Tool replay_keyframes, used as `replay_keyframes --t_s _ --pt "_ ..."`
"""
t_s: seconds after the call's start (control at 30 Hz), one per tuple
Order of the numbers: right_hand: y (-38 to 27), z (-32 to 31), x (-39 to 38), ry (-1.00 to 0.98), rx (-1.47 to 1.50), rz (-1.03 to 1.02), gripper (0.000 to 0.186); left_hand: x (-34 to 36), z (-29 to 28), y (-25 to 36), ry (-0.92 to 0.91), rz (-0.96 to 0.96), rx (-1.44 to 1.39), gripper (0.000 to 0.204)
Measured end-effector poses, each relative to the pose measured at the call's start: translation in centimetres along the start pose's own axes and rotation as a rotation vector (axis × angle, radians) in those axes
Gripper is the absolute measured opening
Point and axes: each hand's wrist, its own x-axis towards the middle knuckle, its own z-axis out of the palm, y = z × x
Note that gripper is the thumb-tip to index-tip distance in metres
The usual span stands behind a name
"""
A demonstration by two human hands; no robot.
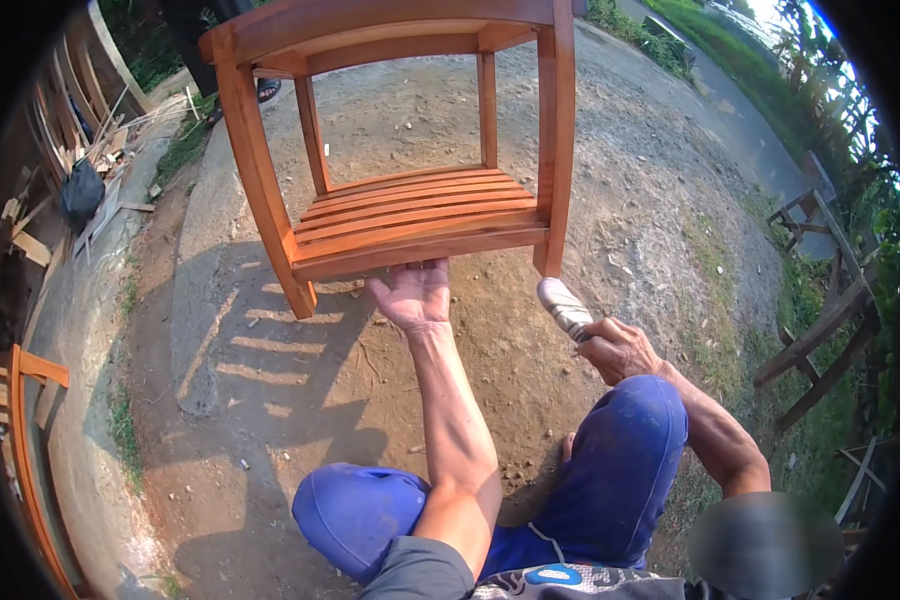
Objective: The person applies varnish to a wooden table and then to a wooden chair using a cloth-wrapped applicator. They dip the applicator into a can of varnish and wipe the surfaces of the furniture pieces.
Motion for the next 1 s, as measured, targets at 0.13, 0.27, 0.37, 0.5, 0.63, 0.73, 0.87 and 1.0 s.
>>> replay_keyframes --t_s 0.13,0.27,0.37,0.5,0.63,0.73,0.87,1.0 --pt "-1.5 -4.7 3.8 0.344 0.000 0.042 0.019 -0.2 -0.6 -0.6 -0.052 -0.035 0.020 0.090" --pt "-4.5 -7.5 8.2 0.451 -0.027 0.127 0.019 1.0 -2.0 0.1 -0.115 -0.090 -0.002 0.089" --pt "-7.2 -7.3 10.3 0.565 -0.017 0.338 0.017 1.1 -2.6 0.1 -0.165 -0.107 -0.051 0.092" --pt "-8.1 -3.4 11.8 0.726 -0.029 0.458 0.015 1.8 -2.6 0.1 -0.082 -0.102 -0.015 0.093" --pt "-10.3 2.0 15.4 0.754 -0.079 0.463 0.014 1.8 -3.0 -0.5 -0.126 -0.097 -0.036 0.092" --pt "-13.1 6.0 18.6 0.715 -0.025 0.432 0.017 2.4 -4.5 0.3 -0.276 -0.150 -0.088 0.093" --pt "-16.6 8.2 22.4 0.659 0.073 0.265 0.021 1.8 -4.4 0.2 -0.127 -0.079 -0.050 0.094" --pt "-20.3 8.9 25.8 0.575 0.223 0.154 0.024 1.5 -4.3 0.0 -0.168 -0.086 -0.073 0.088"
